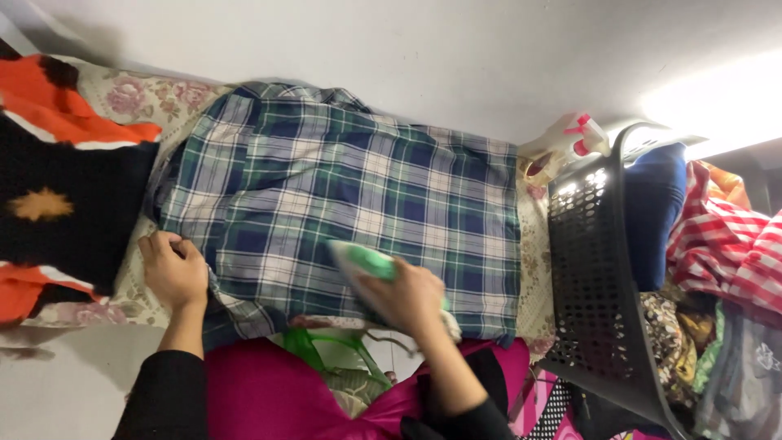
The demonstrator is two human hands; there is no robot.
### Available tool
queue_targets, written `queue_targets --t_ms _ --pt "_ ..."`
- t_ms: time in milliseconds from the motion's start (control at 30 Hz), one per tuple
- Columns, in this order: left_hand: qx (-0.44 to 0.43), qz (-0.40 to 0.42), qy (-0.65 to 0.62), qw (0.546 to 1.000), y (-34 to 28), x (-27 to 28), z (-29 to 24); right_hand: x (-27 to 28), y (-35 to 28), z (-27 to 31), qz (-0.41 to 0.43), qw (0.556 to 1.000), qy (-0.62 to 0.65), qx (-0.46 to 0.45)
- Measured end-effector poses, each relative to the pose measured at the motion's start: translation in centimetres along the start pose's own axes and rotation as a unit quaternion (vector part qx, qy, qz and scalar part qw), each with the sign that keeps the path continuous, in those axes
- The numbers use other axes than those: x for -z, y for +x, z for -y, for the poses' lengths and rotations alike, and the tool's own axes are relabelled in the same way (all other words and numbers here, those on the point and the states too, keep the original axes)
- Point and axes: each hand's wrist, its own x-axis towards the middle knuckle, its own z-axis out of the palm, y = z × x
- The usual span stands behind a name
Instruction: The person irons a plaid shirt on a floral-patterned ironing board. They smooth the fabric with their hands, use a green iron to press the shirt, and fold the sleeves and body of the garment.
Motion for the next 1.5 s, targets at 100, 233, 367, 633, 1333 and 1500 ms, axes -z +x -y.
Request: queue_targets --t_ms 100,233,367,633,1333,1500 --pt "-0.015 -0.074 0.076 0.994 0.0 -1.2 0.7 -0.7 -0.1 -7.8 -0.110 0.991 -0.018 -0.071" --pt "-0.016 -0.085 0.074 0.994 0.0 -1.0 0.5 -0.4 2.7 -19.9 -0.164 0.952 0.032 -0.256" --pt "-0.005 -0.082 0.055 0.995 -0.1 -0.8 0.2 1.0 4.2 -23.6 -0.217 0.947 0.037 -0.235" --pt "0.028 -0.040 0.026 0.998 0.1 0.9 -1.6 -2.5 4.4 -16.3 -0.137 0.986 -0.083 0.048" --pt "0.029 -0.013 0.002 0.999 0.2 1.3 -1.2 -0.9 3.9 14.5 -0.048 0.976 -0.003 0.211" --pt "0.014 -0.011 0.018 1.000 -0.2 1.3 -1.3 -2.6 5.3 15.2 -0.069 0.983 0.025 0.168"
